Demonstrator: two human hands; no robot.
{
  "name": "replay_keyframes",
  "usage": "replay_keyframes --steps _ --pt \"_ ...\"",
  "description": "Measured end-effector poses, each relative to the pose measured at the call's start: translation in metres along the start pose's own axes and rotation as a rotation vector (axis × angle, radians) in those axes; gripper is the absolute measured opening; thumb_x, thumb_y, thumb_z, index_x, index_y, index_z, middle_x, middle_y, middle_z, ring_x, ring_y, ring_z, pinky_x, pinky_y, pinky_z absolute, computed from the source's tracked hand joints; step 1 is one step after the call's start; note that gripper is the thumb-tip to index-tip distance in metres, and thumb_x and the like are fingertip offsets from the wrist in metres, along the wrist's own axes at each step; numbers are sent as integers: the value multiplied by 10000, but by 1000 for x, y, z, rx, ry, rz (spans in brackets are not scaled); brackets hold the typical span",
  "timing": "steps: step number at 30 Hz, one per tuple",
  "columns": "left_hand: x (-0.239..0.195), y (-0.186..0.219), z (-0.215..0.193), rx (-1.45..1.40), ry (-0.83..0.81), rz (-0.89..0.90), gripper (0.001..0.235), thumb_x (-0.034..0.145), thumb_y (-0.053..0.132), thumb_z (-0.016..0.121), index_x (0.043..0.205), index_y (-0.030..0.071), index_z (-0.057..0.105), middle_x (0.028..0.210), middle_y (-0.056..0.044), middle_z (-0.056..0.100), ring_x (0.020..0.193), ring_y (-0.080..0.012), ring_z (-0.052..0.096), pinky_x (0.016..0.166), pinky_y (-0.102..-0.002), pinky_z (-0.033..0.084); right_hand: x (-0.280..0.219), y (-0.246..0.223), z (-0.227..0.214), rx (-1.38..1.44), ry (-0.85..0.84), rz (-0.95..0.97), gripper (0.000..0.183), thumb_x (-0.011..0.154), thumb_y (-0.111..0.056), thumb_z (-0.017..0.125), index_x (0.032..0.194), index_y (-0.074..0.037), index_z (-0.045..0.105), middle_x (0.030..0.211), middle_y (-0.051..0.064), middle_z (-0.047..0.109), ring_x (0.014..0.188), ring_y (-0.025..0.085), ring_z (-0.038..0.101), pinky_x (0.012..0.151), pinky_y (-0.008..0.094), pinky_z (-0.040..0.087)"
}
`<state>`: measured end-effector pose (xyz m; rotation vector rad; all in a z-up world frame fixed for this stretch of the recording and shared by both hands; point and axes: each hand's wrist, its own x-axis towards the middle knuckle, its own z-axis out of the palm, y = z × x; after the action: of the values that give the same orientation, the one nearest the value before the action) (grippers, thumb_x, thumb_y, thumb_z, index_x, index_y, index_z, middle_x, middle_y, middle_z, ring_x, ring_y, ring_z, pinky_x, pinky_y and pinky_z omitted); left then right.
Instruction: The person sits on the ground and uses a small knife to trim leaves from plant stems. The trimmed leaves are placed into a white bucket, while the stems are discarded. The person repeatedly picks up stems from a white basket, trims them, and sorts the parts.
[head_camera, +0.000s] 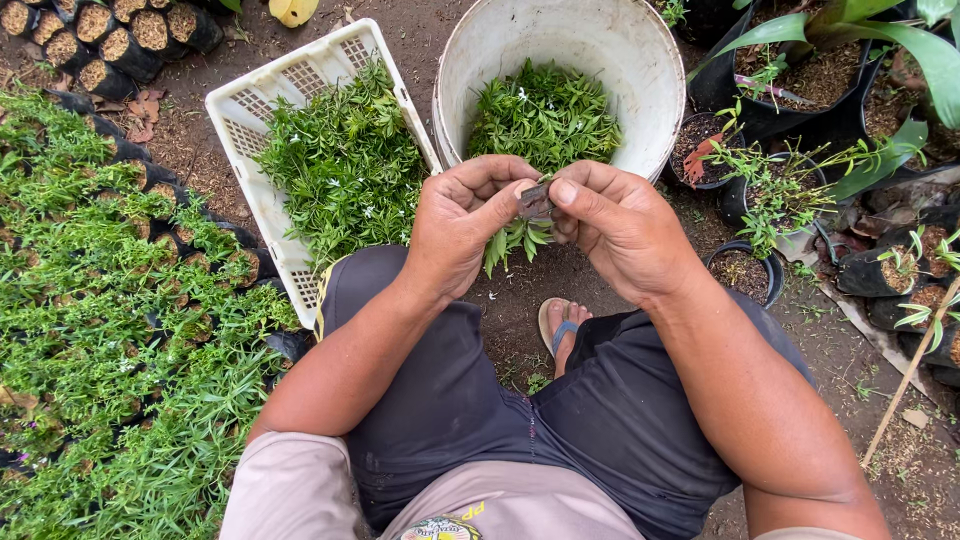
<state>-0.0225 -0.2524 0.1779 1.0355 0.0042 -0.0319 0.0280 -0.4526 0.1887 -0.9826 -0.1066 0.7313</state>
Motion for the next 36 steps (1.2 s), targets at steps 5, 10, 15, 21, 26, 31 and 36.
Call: replay_keyframes --steps 5,10,15,21,26,31,36 --pt "0 -1 -3 -3 -8 9 204 1023 55 696 1188 -64 687 1050 -74 730 948 -98 682 869 -247 563 3 0 2 14 14 9 150 1021 -192 691 1072 -51 692 877 5 658 799 105 591 761 271 489" --pt "0 -3 -5 -16 -25 0 198 1024 49 695 1184 -68 686 1050 -74 733 950 -104 686 872 -256 566 4 2 0 19 14 3 135 1021 -176 694 1062 -48 687 903 10 670 820 106 595 771 266 482" --pt "4 -2 -4 -69 -45 -43 183 1016 50 701 1163 -58 684 1006 -72 722 921 -122 687 862 -269 573 7 1 -3 55 56 -55 111 1029 -172 691 1042 -64 671 938 4 664 842 110 592 798 274 478" --pt "8 -3 -4 -51 -11 -63 178 994 72 705 1130 -42 685 953 -82 731 866 -132 697 822 -284 590 11 -36 -34 100 247 -210 152 1070 -237 662 1083 -88 686 966 -15 652 831 99 577 810 307 487" --pt "67 -9 -18 505 10 209 275 1044 109 663 1300 10 639 1250 -158 671 1145 -250 637 980 -378 531 6 -29 -40 111 243 -245 141 1102 -225 672 1100 -85 680 961 -12 644 854 111 584 832 326 493" --pt "99 -10 -74 746 139 75 506 977 108 637 1467 108 511 1536 -146 484 1428 -308 446 1173 -425 380 -2 -35 -43 101 278 -274 133 1112 -227 680 1113 -94 677 969 -16 638 859 116 569 844 325 484" --pt "99 -9 -193 615 152 -3 240 1024 141 667 1249 62 700 1163 -85 720 1049 -190 677 889 -305 562 -5 -36 -51 93 248 -294 144 1136 -226 684 1106 -87 661 943 2 627 790 116 526 766 291 440"
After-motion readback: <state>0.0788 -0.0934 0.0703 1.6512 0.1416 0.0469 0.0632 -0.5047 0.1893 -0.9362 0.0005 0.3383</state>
